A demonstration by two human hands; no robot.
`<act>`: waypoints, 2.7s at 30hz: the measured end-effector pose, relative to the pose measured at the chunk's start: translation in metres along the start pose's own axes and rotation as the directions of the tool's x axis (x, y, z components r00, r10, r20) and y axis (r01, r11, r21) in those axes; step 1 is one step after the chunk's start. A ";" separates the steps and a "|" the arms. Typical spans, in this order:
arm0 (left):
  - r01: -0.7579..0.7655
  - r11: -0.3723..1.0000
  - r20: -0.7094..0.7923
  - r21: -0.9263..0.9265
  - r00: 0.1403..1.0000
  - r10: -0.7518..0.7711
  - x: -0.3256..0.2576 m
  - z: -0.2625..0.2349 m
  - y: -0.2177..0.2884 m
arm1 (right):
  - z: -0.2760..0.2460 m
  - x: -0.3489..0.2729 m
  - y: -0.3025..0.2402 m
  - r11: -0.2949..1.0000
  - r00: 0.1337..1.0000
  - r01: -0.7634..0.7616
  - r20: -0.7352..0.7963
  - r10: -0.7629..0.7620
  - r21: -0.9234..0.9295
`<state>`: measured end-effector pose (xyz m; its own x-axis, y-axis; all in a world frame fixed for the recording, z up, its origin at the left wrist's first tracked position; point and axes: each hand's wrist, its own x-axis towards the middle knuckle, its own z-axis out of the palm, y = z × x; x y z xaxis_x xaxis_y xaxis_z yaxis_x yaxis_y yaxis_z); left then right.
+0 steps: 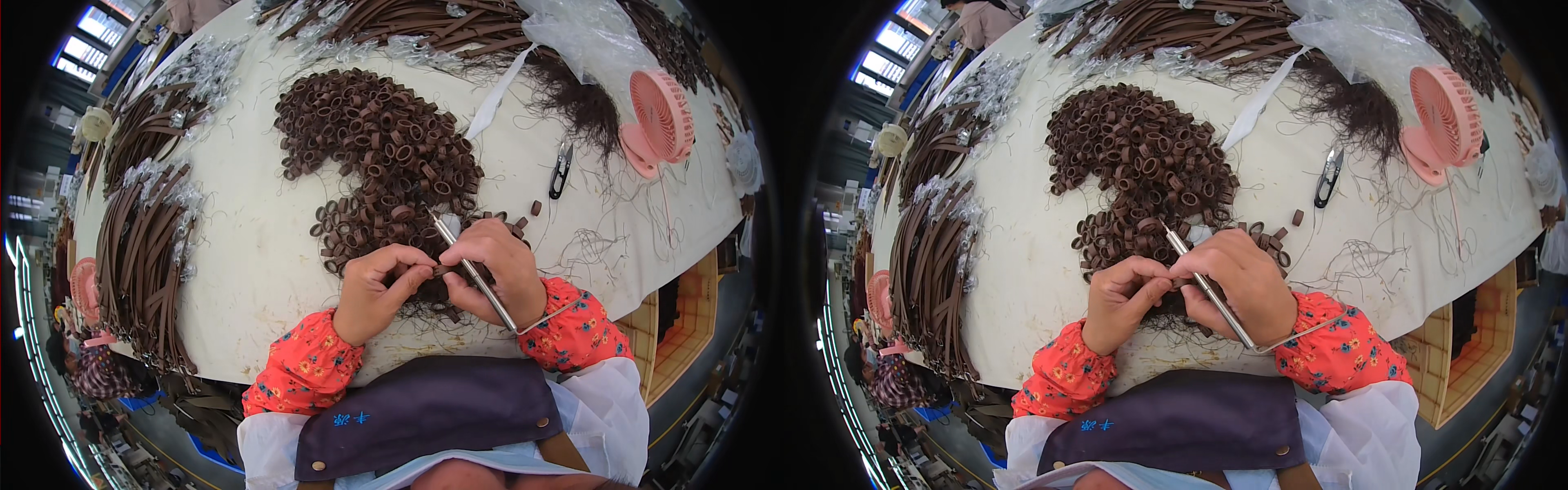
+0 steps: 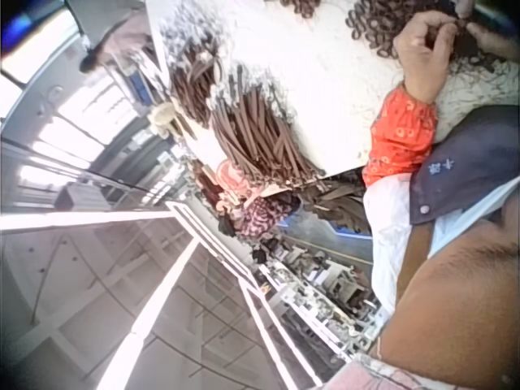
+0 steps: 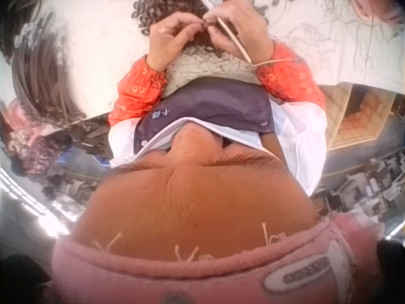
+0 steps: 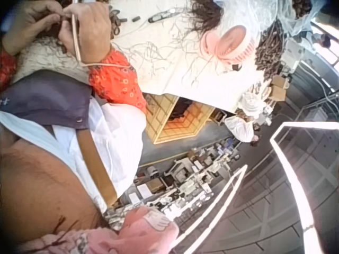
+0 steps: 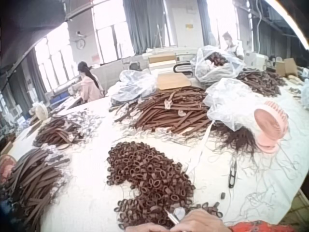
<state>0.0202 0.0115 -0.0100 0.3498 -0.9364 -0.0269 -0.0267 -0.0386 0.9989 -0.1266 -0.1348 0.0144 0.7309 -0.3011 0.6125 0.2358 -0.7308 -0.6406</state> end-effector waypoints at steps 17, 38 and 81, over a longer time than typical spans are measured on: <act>-0.011 0.987 -0.038 -0.161 0.999 0.005 -0.001 0.005 0.001 | -0.013 -0.007 0.003 0.751 0.922 -0.386 0.208 0.326 0.535; -0.038 0.984 -0.088 -0.176 0.996 0.023 -0.002 0.008 0.002 | -0.010 -0.008 0.003 0.829 0.949 -0.313 0.183 0.256 0.464; 0.007 0.991 -0.164 -0.131 0.986 -0.028 -0.003 0.009 0.006 | -0.010 -0.007 -0.002 0.810 0.951 -0.298 0.081 0.299 0.506</act>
<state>0.0108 0.0107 -0.0040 0.4990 -0.8652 -0.0485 0.0982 0.0009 0.9952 -0.1384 -0.1376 0.0158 0.8175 -0.4550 0.3532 0.2972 -0.1921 -0.9353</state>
